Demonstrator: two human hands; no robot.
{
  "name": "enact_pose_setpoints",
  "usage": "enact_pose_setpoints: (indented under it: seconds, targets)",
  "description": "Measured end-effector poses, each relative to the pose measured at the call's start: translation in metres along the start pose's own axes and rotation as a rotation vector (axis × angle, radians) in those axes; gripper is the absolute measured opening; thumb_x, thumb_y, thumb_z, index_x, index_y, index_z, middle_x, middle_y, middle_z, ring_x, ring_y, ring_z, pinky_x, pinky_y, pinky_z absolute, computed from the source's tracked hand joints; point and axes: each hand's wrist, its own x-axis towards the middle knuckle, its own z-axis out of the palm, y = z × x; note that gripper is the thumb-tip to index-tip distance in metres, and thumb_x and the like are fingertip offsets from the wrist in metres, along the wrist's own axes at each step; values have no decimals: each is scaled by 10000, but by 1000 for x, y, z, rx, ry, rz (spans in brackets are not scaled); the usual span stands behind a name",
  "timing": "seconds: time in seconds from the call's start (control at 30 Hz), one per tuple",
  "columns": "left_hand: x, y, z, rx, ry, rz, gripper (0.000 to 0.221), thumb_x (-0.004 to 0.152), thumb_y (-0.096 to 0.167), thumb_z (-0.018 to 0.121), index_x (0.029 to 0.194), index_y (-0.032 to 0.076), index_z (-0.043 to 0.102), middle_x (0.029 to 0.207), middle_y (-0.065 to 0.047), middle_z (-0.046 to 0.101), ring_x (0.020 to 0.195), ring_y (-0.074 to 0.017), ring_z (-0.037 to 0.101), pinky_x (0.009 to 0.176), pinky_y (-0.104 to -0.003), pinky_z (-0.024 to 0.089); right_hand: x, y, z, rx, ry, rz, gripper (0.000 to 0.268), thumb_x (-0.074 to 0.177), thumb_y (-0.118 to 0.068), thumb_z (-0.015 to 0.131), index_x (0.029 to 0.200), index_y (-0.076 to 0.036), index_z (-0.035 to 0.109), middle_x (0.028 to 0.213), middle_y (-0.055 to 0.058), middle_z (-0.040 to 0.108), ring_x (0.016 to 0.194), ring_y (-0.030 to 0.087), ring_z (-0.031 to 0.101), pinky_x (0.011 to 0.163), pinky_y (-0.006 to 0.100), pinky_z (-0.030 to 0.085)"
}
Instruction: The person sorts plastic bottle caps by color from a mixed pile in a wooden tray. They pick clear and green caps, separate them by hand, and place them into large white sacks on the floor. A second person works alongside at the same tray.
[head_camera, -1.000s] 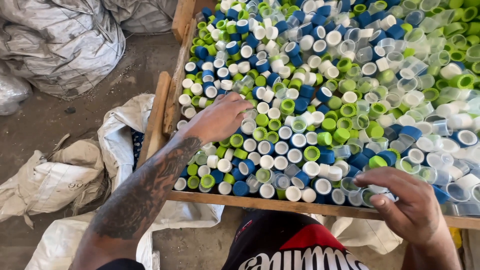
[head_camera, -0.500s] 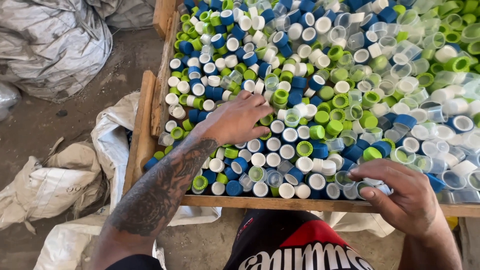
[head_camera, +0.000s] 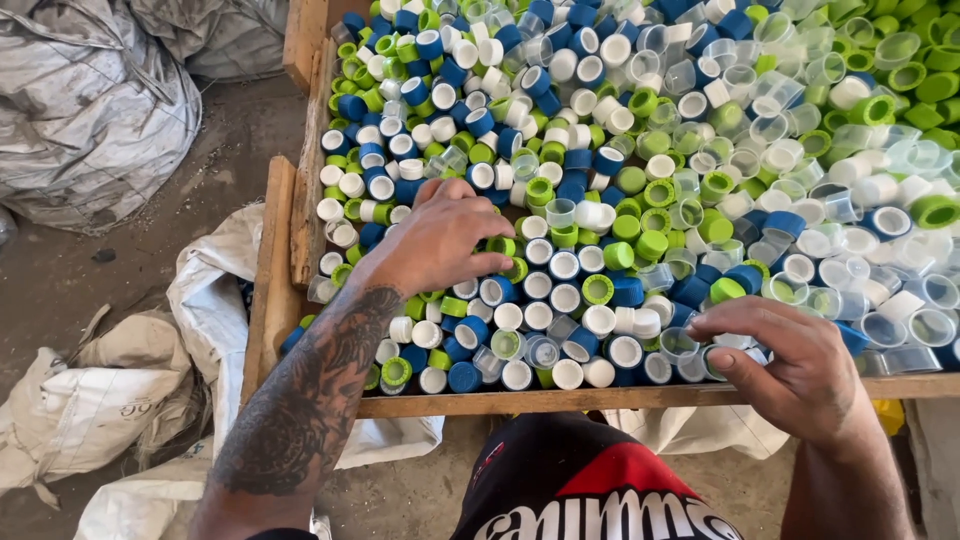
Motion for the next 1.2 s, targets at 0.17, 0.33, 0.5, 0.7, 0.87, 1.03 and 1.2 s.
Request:
enact_pose_setpoints:
  seconds: [0.17,0.33,0.5,0.7,0.87,1.03,1.2]
  targets:
    - [-3,-12,7,-69,120,-13,236,1029,268,520,1090,202,738,977,-37,739,1144,-278,515,1092,-480,302,17,-14,0,-57,-33,-53,382,918,-310,625,1164,-24,683,1069,115,755,967,219,754,853,324,620]
    - [1,-24,19,-75,234,-43,231,985,178,603,1179,144,723,957,-105,736,937,-296,666,874,-478,496,80,-32,-5,-309,-181,-107,563,929,-451,565,1341,-70,616,1274,190,691,982,244,731,818,411,635]
    - [-5,-31,17,-164,254,-44,186,963,186,686,1145,147,705,902,-98,734,941,-368,704,865,-541,572,165,-53,23,-338,-267,-202,323,923,-40,665,1240,22,658,1132,274,709,1047,522,666,844,619,547]
    - [-4,-49,32,-138,335,-20,283,875,297,750,1119,178,669,1096,-134,625,889,-463,660,702,-573,588,244,-8,95,-596,-596,-302,427,895,-186,715,1302,-169,589,1291,108,643,1193,387,640,961,491,553]
    - [-4,-43,33,-92,255,-26,357,960,258,573,1294,139,609,1165,-164,567,900,-470,655,739,-581,583,255,26,123,-702,-662,-338,458,853,-195,759,1268,-228,568,1144,106,651,1065,392,672,901,489,566]
    - [15,-56,65,94,223,-41,373,1009,311,561,1340,158,635,1235,-122,593,976,-380,687,738,-499,586,253,67,108,-488,-671,-411,538,806,-156,776,1315,-185,605,1133,152,661,1047,452,675,857,524,575]
    - [11,-40,47,64,228,-67,332,1003,329,605,1294,180,666,1160,-110,641,977,-364,704,752,-537,583,249,68,77,-392,-683,-321,510,868,-263,744,1314,-71,586,1126,236,670,1070,489,650,903,598,548]
